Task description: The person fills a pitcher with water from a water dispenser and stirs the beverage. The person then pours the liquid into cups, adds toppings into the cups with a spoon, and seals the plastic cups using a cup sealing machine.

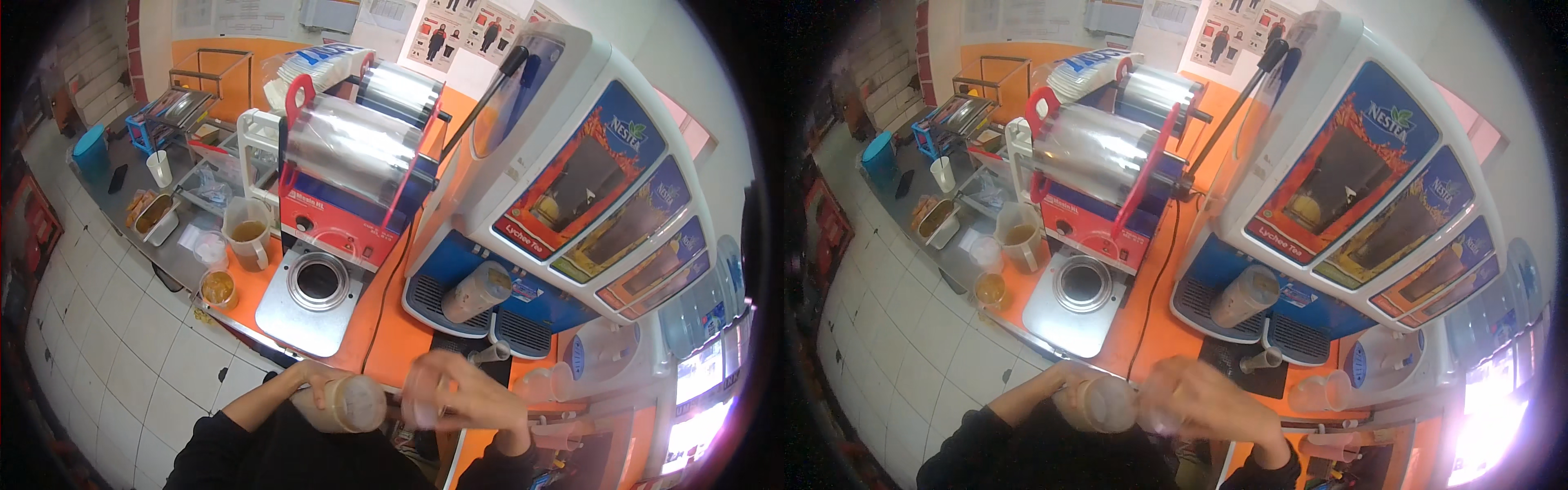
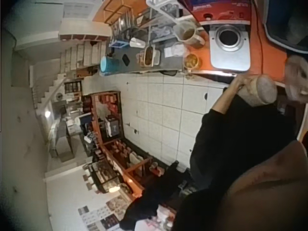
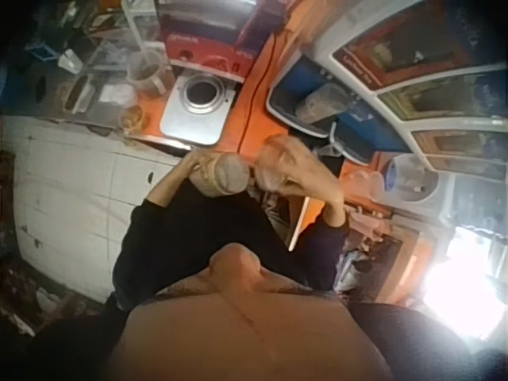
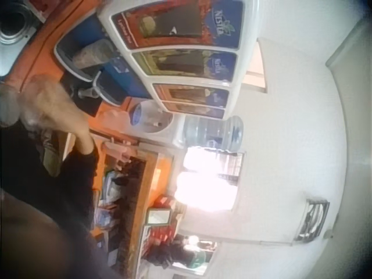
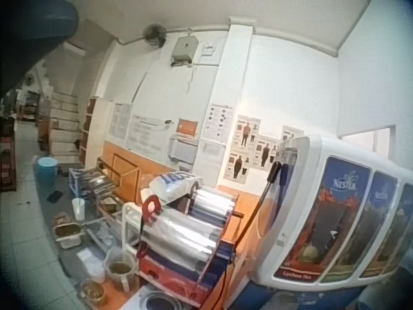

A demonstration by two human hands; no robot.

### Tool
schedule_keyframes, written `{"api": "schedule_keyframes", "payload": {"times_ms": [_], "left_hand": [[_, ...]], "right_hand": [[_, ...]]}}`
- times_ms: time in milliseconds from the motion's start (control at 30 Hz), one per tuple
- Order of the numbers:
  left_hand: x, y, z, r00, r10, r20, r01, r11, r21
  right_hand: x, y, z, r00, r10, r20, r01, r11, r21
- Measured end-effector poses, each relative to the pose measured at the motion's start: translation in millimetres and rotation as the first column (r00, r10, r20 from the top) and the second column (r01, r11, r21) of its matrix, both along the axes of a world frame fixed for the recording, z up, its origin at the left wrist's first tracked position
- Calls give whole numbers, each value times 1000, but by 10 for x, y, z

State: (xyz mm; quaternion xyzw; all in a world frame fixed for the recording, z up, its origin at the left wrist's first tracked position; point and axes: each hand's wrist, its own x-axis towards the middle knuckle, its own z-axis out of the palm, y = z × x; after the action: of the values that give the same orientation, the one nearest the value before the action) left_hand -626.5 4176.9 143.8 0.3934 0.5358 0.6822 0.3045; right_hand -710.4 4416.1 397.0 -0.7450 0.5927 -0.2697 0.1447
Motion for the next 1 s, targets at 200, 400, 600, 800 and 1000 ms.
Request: {"api": "schedule_keyframes", "payload": {"times_ms": [200, 400, 600, 800, 1000], "left_hand": [[354, -528, 95, 998, 65, -9, -65, 998, 26], [924, -1259, 675, 971, 224, -84, -233, 965, -117], [1559, -1863, 807, 765, 609, -209, -624, 781, -7], [1752, -2105, 859, 623, 761, -179, -772, 635, 13], [1740, -2200, 898, 576, 801, -164, -813, 582, -13]], "right_hand": [[-381, 234, -2219, 553, -725, -411, 832, 453, 320], [19, -744, -1704, 392, -850, -352, 906, 424, -16], [382, -2854, -1183, 688, -623, 373, 695, 713, -90], [-198, -3842, -1875, 470, -532, 704, 716, 697, 48], [-131, -3594, -1050, 779, -505, 371, 615, 730, -298]]}}
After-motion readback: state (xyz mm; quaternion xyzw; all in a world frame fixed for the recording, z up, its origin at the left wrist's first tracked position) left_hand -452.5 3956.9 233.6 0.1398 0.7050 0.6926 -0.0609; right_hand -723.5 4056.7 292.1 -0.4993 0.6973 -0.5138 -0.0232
